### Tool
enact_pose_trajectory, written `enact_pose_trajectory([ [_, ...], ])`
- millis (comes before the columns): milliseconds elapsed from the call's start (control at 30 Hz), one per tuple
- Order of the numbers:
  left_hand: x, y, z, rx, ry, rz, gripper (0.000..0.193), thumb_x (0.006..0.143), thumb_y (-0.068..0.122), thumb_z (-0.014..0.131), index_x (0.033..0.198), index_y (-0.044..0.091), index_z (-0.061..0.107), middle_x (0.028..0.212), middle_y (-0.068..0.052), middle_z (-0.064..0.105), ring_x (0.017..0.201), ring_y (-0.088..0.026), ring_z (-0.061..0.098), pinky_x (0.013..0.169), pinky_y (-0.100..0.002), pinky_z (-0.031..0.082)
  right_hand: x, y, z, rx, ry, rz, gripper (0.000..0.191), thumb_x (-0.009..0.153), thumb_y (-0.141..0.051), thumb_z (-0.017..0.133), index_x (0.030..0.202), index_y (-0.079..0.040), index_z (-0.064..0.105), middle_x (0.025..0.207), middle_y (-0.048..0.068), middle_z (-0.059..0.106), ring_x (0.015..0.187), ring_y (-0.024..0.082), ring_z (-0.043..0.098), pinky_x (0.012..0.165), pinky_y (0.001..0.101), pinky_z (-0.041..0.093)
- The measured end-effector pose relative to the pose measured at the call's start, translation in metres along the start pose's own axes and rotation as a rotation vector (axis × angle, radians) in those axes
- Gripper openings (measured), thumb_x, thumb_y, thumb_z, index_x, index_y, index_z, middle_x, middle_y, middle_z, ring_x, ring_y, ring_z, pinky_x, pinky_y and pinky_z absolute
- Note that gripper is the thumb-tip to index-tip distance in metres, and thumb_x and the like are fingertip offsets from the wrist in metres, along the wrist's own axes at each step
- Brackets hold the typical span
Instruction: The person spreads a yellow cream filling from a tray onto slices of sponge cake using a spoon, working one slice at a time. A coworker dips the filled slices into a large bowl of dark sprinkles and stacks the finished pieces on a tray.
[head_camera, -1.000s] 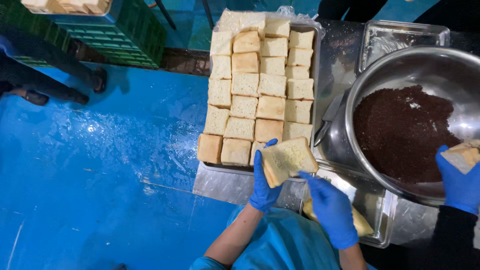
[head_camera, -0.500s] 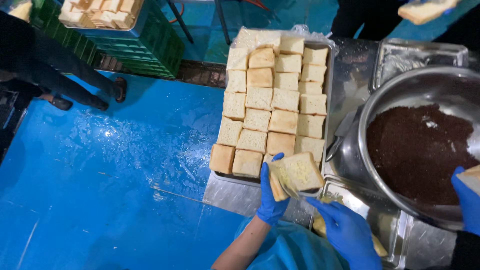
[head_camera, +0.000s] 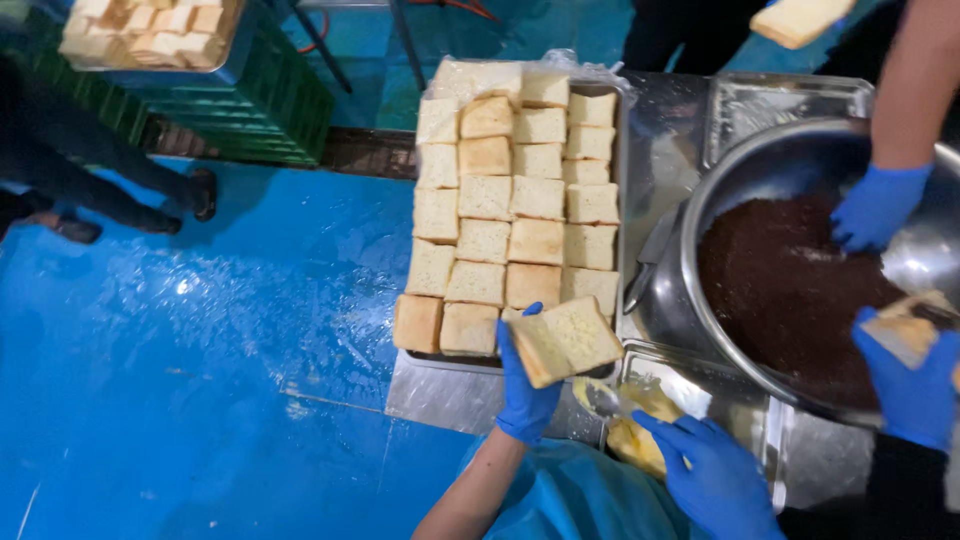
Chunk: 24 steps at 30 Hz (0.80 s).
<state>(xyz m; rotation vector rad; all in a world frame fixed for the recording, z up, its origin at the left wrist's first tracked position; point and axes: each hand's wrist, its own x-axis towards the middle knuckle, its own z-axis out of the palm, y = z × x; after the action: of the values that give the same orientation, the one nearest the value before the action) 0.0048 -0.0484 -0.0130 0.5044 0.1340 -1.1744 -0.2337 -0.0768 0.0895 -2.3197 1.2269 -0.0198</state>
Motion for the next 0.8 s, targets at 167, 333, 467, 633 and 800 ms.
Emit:
enact_pose_trajectory([
  [167, 0.000, -0.009, 0.001, -0.166, -0.105, -0.386, 0.084, 0.087, 0.077, 0.038, 0.141, 0.015, 0.053, 0.136, -0.011, 0.061, 0.125, -0.033, 0.059, 0.103, -0.054, 0.049, -0.057, 0.063, 0.016, 0.647, 0.196, 0.160, 0.030, 0.092, -0.012, 0.067, 0.119, -0.010, 0.080, 0.088, 0.008, 0.073, 0.078, 0.015, 0.069, 0.075, 0.0303, 0.055],
  [333, 0.003, -0.090, -0.004, 0.145, -0.120, -0.598, 0.055, 0.096, 0.038, 0.060, 0.144, 0.013, 0.054, 0.132, -0.010, 0.063, 0.118, -0.027, 0.063, 0.098, -0.044, 0.056, -0.125, 0.122, 0.058, 0.858, 0.337, 0.241, 0.029, 0.087, -0.004, 0.067, 0.113, -0.003, 0.079, 0.100, 0.008, 0.081, 0.090, 0.017, 0.072, 0.083, 0.0302, 0.056],
  [467, 0.008, -0.163, 0.001, 0.536, -0.131, -0.546, 0.055, 0.089, 0.009, 0.075, 0.140, 0.014, 0.055, 0.126, -0.009, 0.065, 0.114, -0.023, 0.067, 0.094, -0.037, 0.060, -0.169, 0.147, 0.085, 1.019, 0.553, 0.217, 0.024, 0.081, -0.002, 0.077, 0.105, -0.001, 0.079, 0.111, 0.014, 0.077, 0.104, 0.024, 0.072, 0.091, 0.0344, 0.056],
  [633, 0.024, -0.238, 0.022, 0.797, -0.094, -0.483, 0.060, 0.085, 0.010, 0.080, 0.139, 0.011, 0.054, 0.121, -0.013, 0.067, 0.108, -0.025, 0.067, 0.090, -0.038, 0.059, -0.200, 0.173, 0.114, 1.123, 0.647, 0.305, 0.020, 0.083, -0.003, 0.076, 0.101, 0.003, 0.081, 0.107, 0.019, 0.079, 0.108, 0.029, 0.072, 0.096, 0.0376, 0.054],
  [800, 0.027, -0.311, 0.052, 0.922, -0.030, -0.606, 0.068, 0.087, 0.016, 0.085, 0.142, 0.017, 0.046, 0.127, -0.006, 0.060, 0.112, -0.020, 0.059, 0.092, -0.037, 0.053, -0.220, 0.168, 0.121, 1.167, 0.702, 0.514, 0.019, 0.080, -0.006, 0.074, 0.097, 0.001, 0.079, 0.107, 0.018, 0.076, 0.104, 0.028, 0.070, 0.093, 0.0383, 0.054],
])
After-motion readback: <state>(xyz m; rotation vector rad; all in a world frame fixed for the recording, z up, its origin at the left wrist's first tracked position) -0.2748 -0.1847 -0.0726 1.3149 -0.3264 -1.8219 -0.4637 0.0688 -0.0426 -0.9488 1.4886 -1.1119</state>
